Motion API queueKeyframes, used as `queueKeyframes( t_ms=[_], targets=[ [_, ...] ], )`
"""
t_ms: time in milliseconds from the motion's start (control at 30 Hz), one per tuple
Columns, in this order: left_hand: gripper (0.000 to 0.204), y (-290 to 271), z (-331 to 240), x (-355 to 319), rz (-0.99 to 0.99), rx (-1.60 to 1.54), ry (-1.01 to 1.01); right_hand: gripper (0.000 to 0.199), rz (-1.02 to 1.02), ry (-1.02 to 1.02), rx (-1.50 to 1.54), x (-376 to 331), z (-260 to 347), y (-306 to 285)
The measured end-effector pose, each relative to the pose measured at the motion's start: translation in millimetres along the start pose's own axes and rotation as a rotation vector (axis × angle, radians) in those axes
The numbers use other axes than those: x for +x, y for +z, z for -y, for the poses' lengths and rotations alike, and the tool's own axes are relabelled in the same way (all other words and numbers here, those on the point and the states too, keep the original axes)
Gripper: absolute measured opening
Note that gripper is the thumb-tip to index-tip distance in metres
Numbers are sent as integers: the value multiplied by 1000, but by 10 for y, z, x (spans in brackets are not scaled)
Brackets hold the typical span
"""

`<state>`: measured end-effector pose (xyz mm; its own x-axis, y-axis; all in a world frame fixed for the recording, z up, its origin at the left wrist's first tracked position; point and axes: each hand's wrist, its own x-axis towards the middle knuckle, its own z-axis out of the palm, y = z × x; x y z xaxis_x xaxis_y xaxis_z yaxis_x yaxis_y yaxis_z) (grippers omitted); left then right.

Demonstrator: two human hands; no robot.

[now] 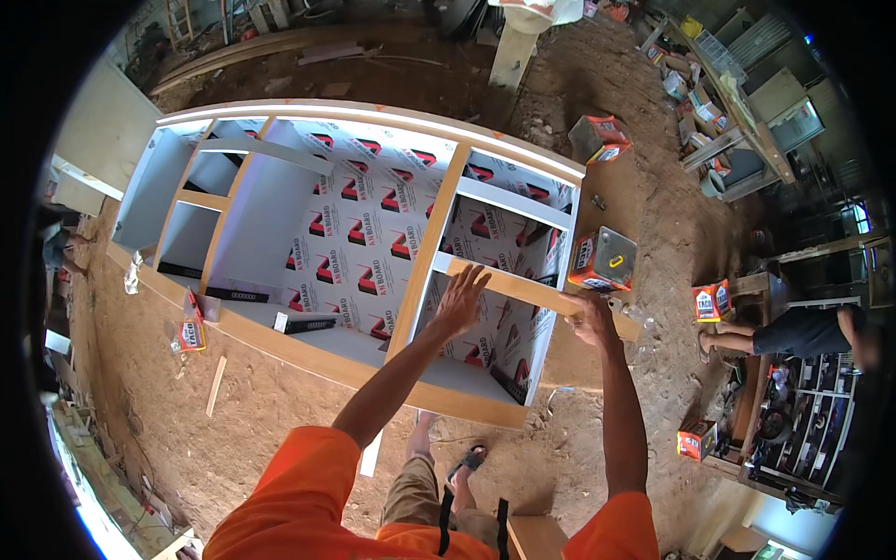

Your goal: The person assembles a white cabinet frame by inserting wooden pieces into slots, then moves to a workbench to cut and fit a long wooden strip using a hammer and a circular saw. The person repeatedly aligns and taps the strip into place.

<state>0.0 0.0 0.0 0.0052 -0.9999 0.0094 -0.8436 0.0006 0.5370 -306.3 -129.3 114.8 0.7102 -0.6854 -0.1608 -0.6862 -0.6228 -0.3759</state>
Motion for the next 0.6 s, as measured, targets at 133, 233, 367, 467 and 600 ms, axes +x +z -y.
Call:
queueKeyframes(
  t_ms=[133, 233, 367, 467, 600],
  targets=[
    [79, 411, 381, 478, 11, 100, 101, 57, 63, 133, 22, 64, -211, 303],
    [77, 601, 563, 638, 106, 173, 141, 58, -1, 100, -51, 100, -344, 451],
    [74, 705, 652, 705, 121, 339, 199, 57, 4, 109, -122, 203, -497, 596],
    [70, 699, 612, 736, 85, 344, 214, 57, 32, 131, -141, 318, -595, 639],
    [74, 606, 628, 821, 200, 338, 195, 56, 108, 146, -108, 485, -694, 636]
  ],
)
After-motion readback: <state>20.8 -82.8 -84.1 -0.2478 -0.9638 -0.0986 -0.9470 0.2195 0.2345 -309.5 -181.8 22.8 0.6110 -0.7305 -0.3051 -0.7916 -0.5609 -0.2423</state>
